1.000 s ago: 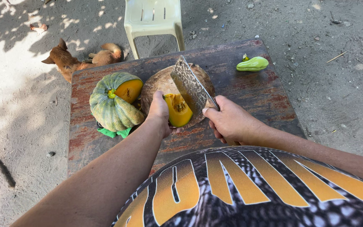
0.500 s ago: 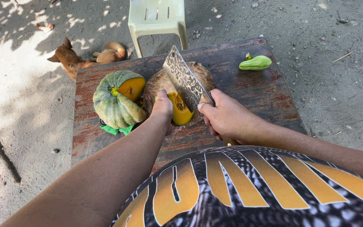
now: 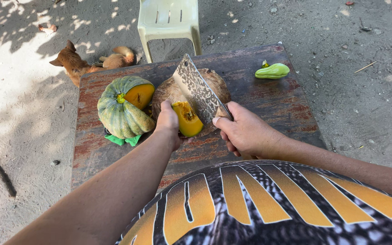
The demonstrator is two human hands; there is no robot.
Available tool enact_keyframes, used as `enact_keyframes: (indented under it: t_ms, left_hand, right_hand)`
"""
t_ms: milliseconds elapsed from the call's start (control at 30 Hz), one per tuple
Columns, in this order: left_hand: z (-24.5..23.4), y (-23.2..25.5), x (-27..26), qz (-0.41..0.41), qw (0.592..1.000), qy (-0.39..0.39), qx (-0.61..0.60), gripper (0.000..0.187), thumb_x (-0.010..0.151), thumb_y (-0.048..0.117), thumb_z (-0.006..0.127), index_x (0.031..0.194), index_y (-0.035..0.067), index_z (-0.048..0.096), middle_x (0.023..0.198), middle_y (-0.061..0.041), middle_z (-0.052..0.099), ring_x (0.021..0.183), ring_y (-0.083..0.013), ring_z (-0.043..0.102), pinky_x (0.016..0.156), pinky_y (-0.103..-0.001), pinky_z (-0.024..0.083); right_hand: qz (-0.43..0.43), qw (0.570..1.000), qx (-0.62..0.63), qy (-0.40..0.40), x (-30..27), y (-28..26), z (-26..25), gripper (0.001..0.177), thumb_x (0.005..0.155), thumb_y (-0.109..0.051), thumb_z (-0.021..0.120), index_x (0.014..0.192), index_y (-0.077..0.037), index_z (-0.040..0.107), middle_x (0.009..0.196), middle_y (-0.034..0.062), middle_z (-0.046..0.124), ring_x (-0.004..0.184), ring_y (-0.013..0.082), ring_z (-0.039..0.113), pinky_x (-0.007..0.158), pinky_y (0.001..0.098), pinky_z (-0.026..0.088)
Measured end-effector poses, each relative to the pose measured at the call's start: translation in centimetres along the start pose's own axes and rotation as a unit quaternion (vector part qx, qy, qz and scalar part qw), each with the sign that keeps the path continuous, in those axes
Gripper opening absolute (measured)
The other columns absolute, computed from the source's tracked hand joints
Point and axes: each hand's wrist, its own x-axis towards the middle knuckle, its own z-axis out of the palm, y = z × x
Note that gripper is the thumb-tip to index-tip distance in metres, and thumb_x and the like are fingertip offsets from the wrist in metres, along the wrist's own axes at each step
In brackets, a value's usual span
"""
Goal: The person cuts a pumpkin into smaller sections using a cleaver on a wooden table, then peels and slices pieces of the pumpkin while also handling a small squash.
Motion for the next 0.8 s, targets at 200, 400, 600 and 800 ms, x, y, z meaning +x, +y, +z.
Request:
enact_keyframes:
  t_ms: [200, 400, 600, 800]
  left_hand:
    - [-2.6, -2.0, -1.9, 0.030, 0.995, -0.013, -0.096, 0.071, 0.091, 0.065, 0.035, 0.140, 0.018, 0.056, 0.133, -0.015, 0.064, 0.119, -0.0344, 0.063, 0.096, -0.057, 0.046]
    - [-5.3, -4.3, -5.0, 0.067, 0.968, -0.066, -0.231, 0.074, 0.085, 0.066, 0.037, 0.141, 0.022, 0.057, 0.141, -0.012, 0.064, 0.127, -0.0378, 0.060, 0.105, -0.066, 0.037]
    - [-10.2, -6.4, -7.3, 0.115, 0.933, -0.037, -0.339, 0.085, 0.082, 0.077, 0.041, 0.142, 0.019, 0.056, 0.141, -0.014, 0.063, 0.131, -0.0372, 0.060, 0.106, -0.065, 0.041]
    - [-16.2, -9.9, -7.7, 0.184, 0.900, 0.015, -0.396, 0.088, 0.078, 0.079, 0.050, 0.139, 0.016, 0.058, 0.136, -0.015, 0.067, 0.127, -0.0355, 0.064, 0.103, -0.060, 0.049]
  right_hand:
    - [-0.028, 0.999, 0.023, -0.012, -0.4, -0.3, 0.6, 0.023, 0.098, -0.029, 0.057, 0.104, -0.008, 0.051, 0.071, 0.0012, 0.054, 0.053, 0.0109, 0.051, 0.046, 0.0302, 0.046]
    - [-0.062, 0.995, 0.037, -0.068, 0.1, -1.1, 2.8, 0.023, 0.095, -0.026, 0.061, 0.104, -0.007, 0.052, 0.070, 0.0011, 0.053, 0.051, 0.0106, 0.050, 0.044, 0.0297, 0.045]
    - [-0.037, 0.988, 0.010, -0.151, 1.0, -3.0, 6.6, 0.024, 0.093, -0.023, 0.063, 0.107, -0.009, 0.049, 0.069, 0.0012, 0.051, 0.048, 0.0104, 0.047, 0.041, 0.0294, 0.042]
    - [-0.086, 0.964, -0.048, -0.249, 2.2, -4.7, 11.6, 0.026, 0.093, -0.024, 0.065, 0.104, -0.008, 0.048, 0.069, 0.0015, 0.052, 0.047, 0.0103, 0.048, 0.039, 0.0295, 0.043]
